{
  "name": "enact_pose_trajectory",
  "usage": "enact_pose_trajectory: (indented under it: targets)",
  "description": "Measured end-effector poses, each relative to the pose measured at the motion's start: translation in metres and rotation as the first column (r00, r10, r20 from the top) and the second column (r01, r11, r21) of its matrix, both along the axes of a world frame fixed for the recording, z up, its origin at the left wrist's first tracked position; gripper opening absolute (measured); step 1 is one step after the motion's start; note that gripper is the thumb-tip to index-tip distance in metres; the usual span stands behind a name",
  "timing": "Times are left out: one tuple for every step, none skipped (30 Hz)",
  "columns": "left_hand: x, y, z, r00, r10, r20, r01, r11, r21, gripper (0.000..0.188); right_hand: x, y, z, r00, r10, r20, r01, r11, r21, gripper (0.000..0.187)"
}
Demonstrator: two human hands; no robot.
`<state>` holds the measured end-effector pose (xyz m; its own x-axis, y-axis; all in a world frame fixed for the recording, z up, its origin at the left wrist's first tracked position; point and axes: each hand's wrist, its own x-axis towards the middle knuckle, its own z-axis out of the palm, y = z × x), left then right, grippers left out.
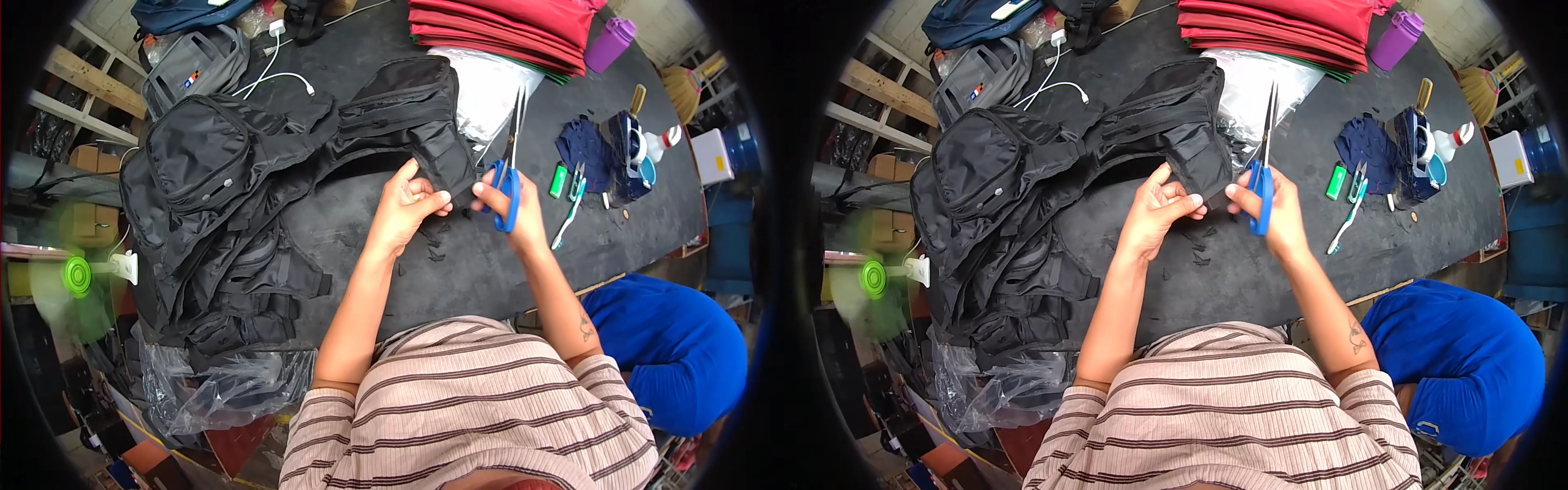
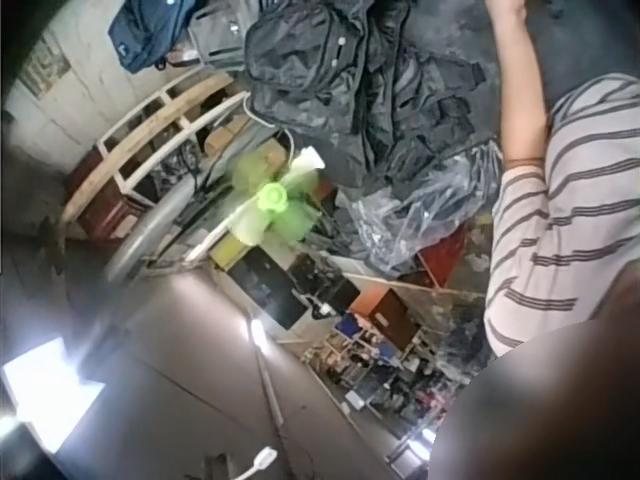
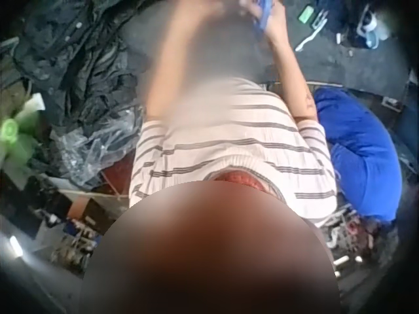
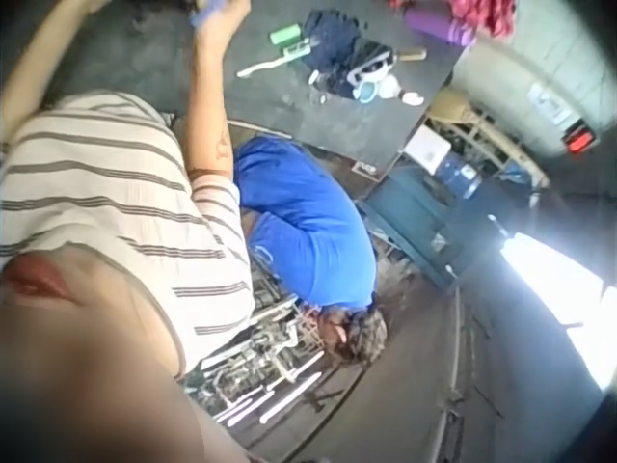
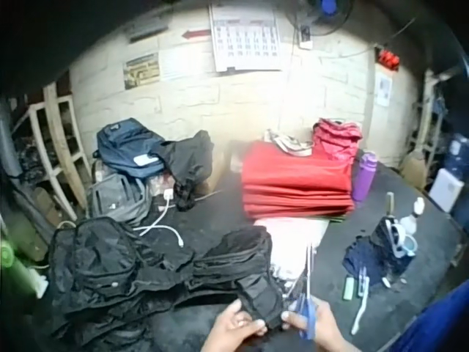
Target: Trimming loose threads from black bags using scissors.
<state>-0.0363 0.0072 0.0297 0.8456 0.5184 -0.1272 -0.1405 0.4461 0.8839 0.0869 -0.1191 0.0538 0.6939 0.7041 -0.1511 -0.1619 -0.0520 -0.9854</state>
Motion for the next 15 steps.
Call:
enact_pose_trajectory:
  targets:
    - [-0.002, 0.002, 0.002, 1.0, -0.023, 0.005, 0.023, 1.0, -0.013, 0.049, 0.007, -0.008, 0.004, 0.995, 0.093, 0.033, -0.091, 0.994, -0.064, 0.02]
    - [-0.004, 0.004, 0.004, 0.999, -0.045, 0.011, 0.045, 0.999, -0.024, 0.047, 0.016, -0.018, 0.007, 0.98, 0.188, 0.06, -0.179, 0.975, -0.129, 0.02]
    - [-0.007, 0.007, 0.003, 0.999, -0.042, 0.011, 0.042, 0.999, -0.024, 0.047, 0.023, -0.027, 0.009, 0.956, 0.293, 0.017, -0.289, 0.95, -0.115, 0.032]
    - [-0.008, 0.01, 0.002, 0.998, -0.059, 0.015, 0.059, 0.998, -0.01, 0.049, 0.031, -0.037, 0.014, 0.908, 0.418, -0.033, -0.419, 0.901, -0.112, 0.036]
    - [-0.008, 0.011, 0.001, 0.997, -0.08, 0.021, 0.08, 0.997, 0.004, 0.05, 0.035, -0.048, 0.021, 0.844, 0.531, -0.082, -0.537, 0.837, -0.104, 0.04]
    - [-0.007, 0.011, 0.0, 0.997, -0.08, 0.022, 0.08, 0.997, 0.004, 0.05, 0.035, -0.055, 0.028, 0.808, 0.572, -0.141, -0.589, 0.792, -0.16, 0.045]
    - [-0.006, 0.012, -0.003, 0.998, -0.046, 0.031, 0.048, 0.998, -0.045, 0.06, 0.037, -0.061, 0.028, 0.774, 0.608, -0.176, -0.631, 0.763, -0.139, 0.046]
    - [-0.003, 0.011, -0.004, 0.999, -0.015, 0.039, 0.019, 0.995, -0.095, 0.07, 0.039, -0.066, 0.029, 0.739, 0.64, -0.209, -0.669, 0.734, -0.118, 0.047]
    - [-0.001, 0.009, -0.002, 0.999, -0.015, 0.04, 0.019, 0.995, -0.095, 0.07, 0.04, -0.07, 0.032, 0.717, 0.644, -0.267, -0.689, 0.713, -0.133, 0.05]
    - [0.002, 0.007, 0.001, 1.0, 0.02, 0.001, -0.02, 0.998, -0.066, 0.074, 0.042, -0.072, 0.032, 0.717, 0.644, -0.266, -0.689, 0.712, -0.133, 0.05]
    - [0.005, 0.005, 0.003, 0.998, 0.053, -0.037, -0.055, 0.998, -0.036, 0.078, 0.044, -0.076, 0.032, 0.683, 0.666, -0.299, -0.72, 0.683, -0.124, 0.052]
    - [0.006, 0.003, 0.004, 0.996, 0.067, -0.052, -0.064, 0.996, 0.056, 0.077, 0.046, -0.079, 0.032, 0.648, 0.686, -0.332, -0.749, 0.653, -0.113, 0.053]
    - [0.006, 0.003, 0.003, 0.996, 0.066, -0.051, -0.063, 0.996, 0.057, 0.077, 0.049, -0.081, 0.029, 0.625, 0.711, -0.323, -0.765, 0.641, -0.069, 0.054]
    - [0.005, 0.005, 0.0, 0.999, 0.044, -0.03, -0.043, 0.998, 0.047, 0.077, 0.051, -0.082, 0.03, 0.626, 0.71, -0.324, -0.764, 0.642, -0.068, 0.054]
    - [0.004, 0.006, -0.001, 1.0, 0.022, -0.008, -0.022, 0.999, 0.037, 0.077, 0.053, -0.083, 0.033, 0.62, 0.714, -0.325, -0.771, 0.631, -0.084, 0.055]
